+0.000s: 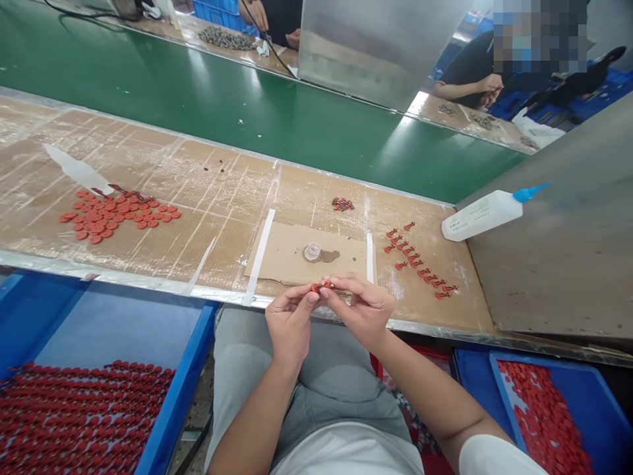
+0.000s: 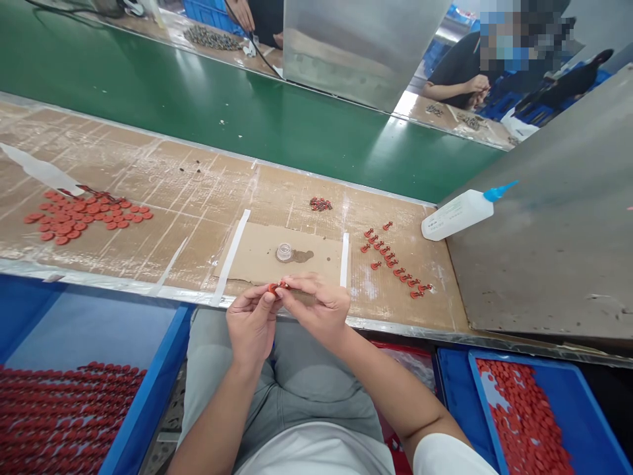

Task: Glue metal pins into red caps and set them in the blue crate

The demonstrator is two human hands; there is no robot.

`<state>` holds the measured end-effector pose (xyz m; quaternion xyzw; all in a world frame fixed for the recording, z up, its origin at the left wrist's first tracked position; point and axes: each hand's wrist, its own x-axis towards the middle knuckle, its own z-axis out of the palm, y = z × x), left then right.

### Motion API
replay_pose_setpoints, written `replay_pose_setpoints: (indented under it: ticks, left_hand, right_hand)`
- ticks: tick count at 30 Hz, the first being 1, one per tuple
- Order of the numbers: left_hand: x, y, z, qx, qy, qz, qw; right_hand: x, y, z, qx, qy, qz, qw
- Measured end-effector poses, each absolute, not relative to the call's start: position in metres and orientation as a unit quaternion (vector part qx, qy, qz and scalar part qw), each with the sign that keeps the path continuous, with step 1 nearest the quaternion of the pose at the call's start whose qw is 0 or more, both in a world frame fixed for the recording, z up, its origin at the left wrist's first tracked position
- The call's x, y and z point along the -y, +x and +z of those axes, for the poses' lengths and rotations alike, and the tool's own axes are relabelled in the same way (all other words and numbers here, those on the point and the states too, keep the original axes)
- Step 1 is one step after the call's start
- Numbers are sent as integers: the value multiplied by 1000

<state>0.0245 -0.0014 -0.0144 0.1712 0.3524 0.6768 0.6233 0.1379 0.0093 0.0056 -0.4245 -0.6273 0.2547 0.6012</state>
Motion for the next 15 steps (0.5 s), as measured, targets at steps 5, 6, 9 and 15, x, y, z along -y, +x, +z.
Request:
replay_pose_setpoints:
  ticks: [5, 6, 9, 15]
  left_hand:
    - [5, 27, -15, -359, 195, 682, 607]
    - [6, 28, -15, -362, 199, 682, 603]
    - [10, 32, -14, -375, 210, 681, 592]
    - [14, 41, -9, -391, 250, 686, 561]
  right_hand:
    - [-6, 138, 4, 619, -434, 243, 608]
    - [-6, 138, 5, 615, -435, 242, 612]
    - [-4, 138, 5, 599, -447, 237, 621]
    - [1, 142, 5, 553, -477, 247, 637]
